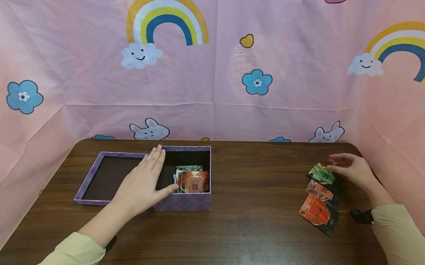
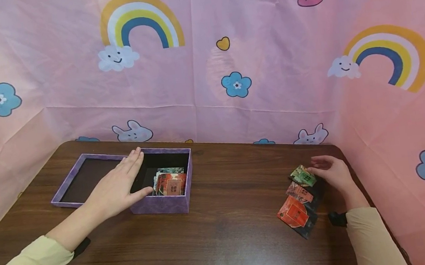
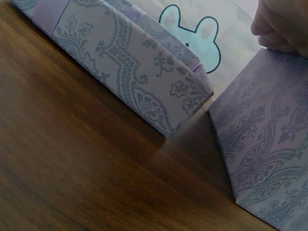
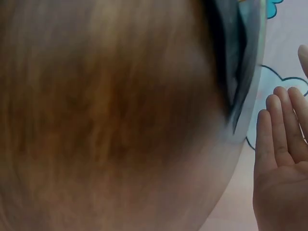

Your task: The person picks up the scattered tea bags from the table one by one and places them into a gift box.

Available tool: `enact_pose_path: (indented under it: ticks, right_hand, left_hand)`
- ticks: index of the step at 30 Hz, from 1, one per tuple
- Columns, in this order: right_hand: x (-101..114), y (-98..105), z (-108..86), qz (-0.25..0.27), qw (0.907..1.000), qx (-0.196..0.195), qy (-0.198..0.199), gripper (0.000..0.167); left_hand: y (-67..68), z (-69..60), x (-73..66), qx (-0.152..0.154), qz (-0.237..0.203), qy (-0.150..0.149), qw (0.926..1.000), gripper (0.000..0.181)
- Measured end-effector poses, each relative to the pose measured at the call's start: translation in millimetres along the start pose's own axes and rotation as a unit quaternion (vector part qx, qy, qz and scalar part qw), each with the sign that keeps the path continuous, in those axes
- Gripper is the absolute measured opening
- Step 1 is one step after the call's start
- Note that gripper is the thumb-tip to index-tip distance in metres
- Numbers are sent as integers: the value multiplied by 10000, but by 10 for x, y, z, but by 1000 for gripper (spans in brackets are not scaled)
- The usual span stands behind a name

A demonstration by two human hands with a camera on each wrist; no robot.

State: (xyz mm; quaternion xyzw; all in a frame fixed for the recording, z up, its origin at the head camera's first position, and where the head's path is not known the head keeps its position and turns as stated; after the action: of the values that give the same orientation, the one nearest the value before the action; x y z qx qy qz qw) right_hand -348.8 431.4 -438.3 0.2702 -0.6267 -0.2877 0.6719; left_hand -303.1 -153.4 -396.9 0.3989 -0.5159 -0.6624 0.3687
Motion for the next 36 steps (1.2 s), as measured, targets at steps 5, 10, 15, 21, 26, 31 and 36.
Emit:
enact_pose_path:
  ticks: [5,10,15,21,26,31,36]
  right_hand:
    - [-106,-7,-1,-137,9997,89,-164,57]
    - [-167,-30,-21,-222,9990,240,-290,58]
    - [-161,-67,-18,-280,9985,384,-286,57]
    - [-119,-179,-2,-529,9962,681,-135,62]
    - [-38,-272,26,-773,9930,873,166,67]
    - [38,-340,55,-971,9898,948,423,69]
    - [58,-372,64,-1016,9889,988,437,67]
  left_hand:
    - [6,5,-5,-28,-16,-5,10000,105]
    - [4,10,-15,9,-28,-5,10000,105]
    - [14,14,-20,5,-22,-23,10000,106]
    - [17,13,-17,-11,7,-45,10000,106]
    - [19,8,-16,-23,-7,-48,10000,106]
    - [21,1,-13,-51,-25,-38,10000,105]
    - [19,0,-17,-70,-32,-47,10000,104]
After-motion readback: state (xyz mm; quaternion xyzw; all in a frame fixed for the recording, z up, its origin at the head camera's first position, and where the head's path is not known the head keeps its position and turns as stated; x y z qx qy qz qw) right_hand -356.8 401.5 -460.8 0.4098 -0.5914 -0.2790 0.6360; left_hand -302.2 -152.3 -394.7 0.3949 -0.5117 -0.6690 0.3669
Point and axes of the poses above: each hand's wrist, its own z-axis towards the middle knuckle, its own y-axis out of the back of the hand, x = y × z, the point moved 10 cm from there along z, towards the middle knuckle, and after that the axes turned 2 degrees about y, right-handed, at the moved point
